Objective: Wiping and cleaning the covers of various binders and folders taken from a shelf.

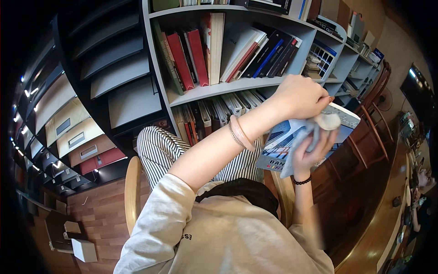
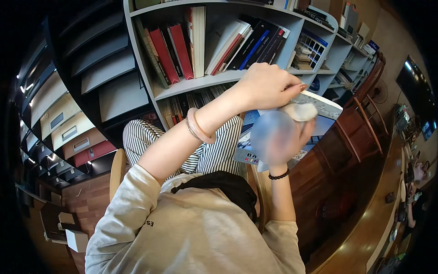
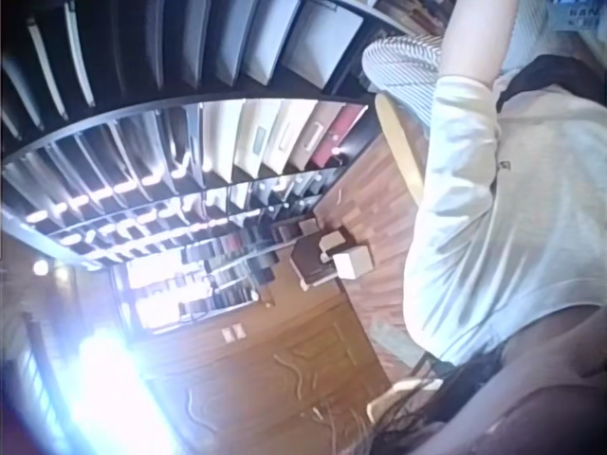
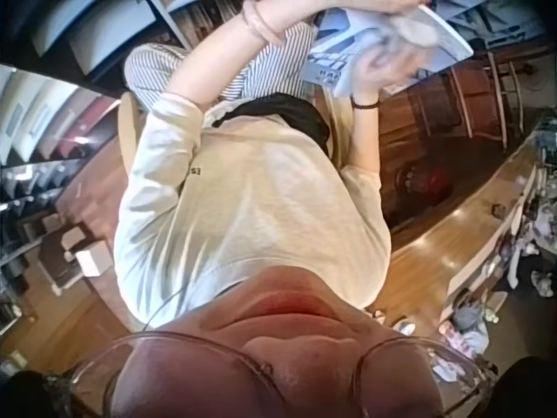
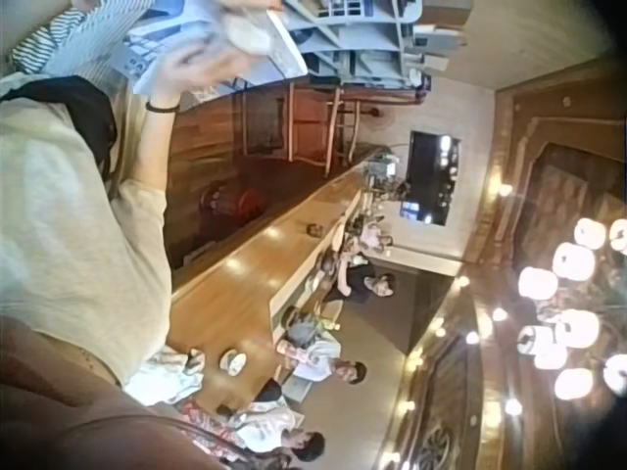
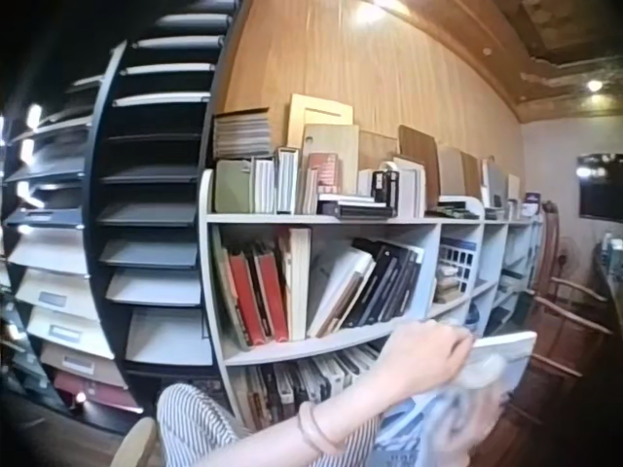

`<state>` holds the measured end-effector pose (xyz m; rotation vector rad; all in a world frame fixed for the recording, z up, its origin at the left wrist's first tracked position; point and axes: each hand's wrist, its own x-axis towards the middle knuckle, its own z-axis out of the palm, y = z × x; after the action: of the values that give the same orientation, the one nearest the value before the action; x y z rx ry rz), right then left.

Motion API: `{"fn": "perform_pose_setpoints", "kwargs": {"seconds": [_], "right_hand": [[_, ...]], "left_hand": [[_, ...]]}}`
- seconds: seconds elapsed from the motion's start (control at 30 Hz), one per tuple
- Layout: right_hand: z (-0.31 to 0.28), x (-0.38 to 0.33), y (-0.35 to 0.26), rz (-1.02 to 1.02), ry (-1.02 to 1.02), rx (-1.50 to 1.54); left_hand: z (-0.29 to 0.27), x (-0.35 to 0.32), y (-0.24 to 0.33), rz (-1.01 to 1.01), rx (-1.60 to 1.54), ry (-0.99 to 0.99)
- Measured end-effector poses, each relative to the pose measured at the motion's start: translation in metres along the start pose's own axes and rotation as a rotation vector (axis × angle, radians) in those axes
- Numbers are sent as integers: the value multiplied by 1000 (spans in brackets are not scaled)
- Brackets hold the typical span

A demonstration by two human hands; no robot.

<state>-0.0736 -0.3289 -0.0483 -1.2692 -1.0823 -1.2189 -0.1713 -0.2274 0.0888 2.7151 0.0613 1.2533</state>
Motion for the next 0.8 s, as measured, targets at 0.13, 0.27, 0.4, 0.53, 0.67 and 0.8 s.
{"fn": "perform_pose_setpoints", "kwargs": {"seconds": [0.13, 0.27, 0.4, 0.53, 0.67, 0.8], "right_hand": [[12, -9, -13, -451, -345, 122], [6, -8, -13, -326, -280, 22], [14, 0, -11, 41, 229, 339], [8, 0, -4, 140, 225, 290], [-4, -1, -3, 38, -5, 56], [-9, -7, -19, -61, -91, -37]], "left_hand": [[-6, 0, 4, -56, 9, -106], [-7, -3, -1, 32, -29, -108], [-6, -2, -1, 82, 0, -138], [-2, -1, -2, 123, 21, -164], [-1, 1, -8, 73, 42, -136], [3, -1, -14, 35, 20, -166]]}}
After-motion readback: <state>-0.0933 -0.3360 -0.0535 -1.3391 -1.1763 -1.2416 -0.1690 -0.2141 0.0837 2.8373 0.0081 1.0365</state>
